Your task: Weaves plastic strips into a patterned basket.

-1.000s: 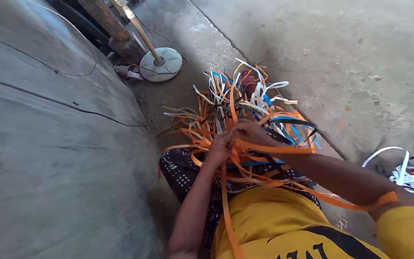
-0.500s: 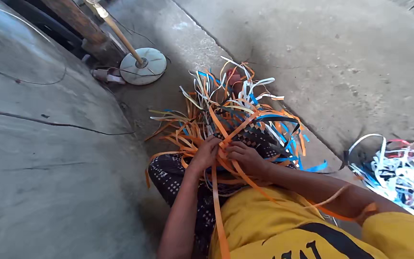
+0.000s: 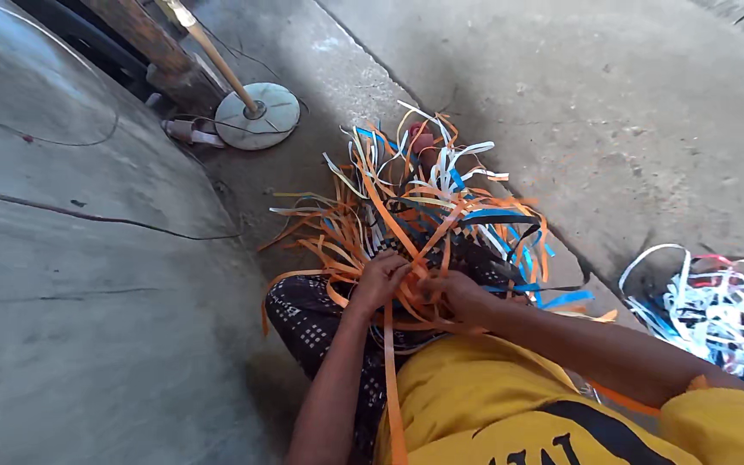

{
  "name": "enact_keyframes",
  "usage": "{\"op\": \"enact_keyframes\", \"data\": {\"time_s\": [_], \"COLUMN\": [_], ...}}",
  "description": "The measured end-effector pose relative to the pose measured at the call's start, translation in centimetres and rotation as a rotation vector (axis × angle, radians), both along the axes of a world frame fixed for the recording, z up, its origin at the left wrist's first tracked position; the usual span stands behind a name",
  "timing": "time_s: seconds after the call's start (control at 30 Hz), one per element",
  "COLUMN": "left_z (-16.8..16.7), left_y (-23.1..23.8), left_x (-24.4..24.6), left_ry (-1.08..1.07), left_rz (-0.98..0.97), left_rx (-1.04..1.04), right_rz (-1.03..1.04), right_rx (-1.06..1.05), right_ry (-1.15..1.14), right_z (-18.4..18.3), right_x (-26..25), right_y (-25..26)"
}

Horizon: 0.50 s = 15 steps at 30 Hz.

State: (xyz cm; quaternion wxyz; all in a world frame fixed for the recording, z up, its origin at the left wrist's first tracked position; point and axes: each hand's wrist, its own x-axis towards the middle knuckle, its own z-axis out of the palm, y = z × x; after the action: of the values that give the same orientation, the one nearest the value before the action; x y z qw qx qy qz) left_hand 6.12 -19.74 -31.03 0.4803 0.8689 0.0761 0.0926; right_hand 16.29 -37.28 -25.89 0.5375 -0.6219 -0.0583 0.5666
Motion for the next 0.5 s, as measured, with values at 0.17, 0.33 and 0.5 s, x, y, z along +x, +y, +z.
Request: {"op": "enact_keyframes", "data": {"time_s": [0.17,0.33,0.5], "left_z": [0.7,0.2,1.0], "left_y": [-1.3,-1.5,-2.1], "left_x": [-0.1,0.4,0.8], "left_ry": [0.051,0.174,0.23], "left_rz": [0.026,0.092,0.067], "left_rx": [0.163,0.131,0.075], "right_rz": [0.134,0.385,0.537], "right_rx": [0.361,0.181,-0.082], "right_ry": [-0.519,-0.792,-0.74], "right_z": [7.8,6.3,1.1], "right_x": [2.8,6.2,6.9], "right_y": [3.2,5.3,4.6]}}
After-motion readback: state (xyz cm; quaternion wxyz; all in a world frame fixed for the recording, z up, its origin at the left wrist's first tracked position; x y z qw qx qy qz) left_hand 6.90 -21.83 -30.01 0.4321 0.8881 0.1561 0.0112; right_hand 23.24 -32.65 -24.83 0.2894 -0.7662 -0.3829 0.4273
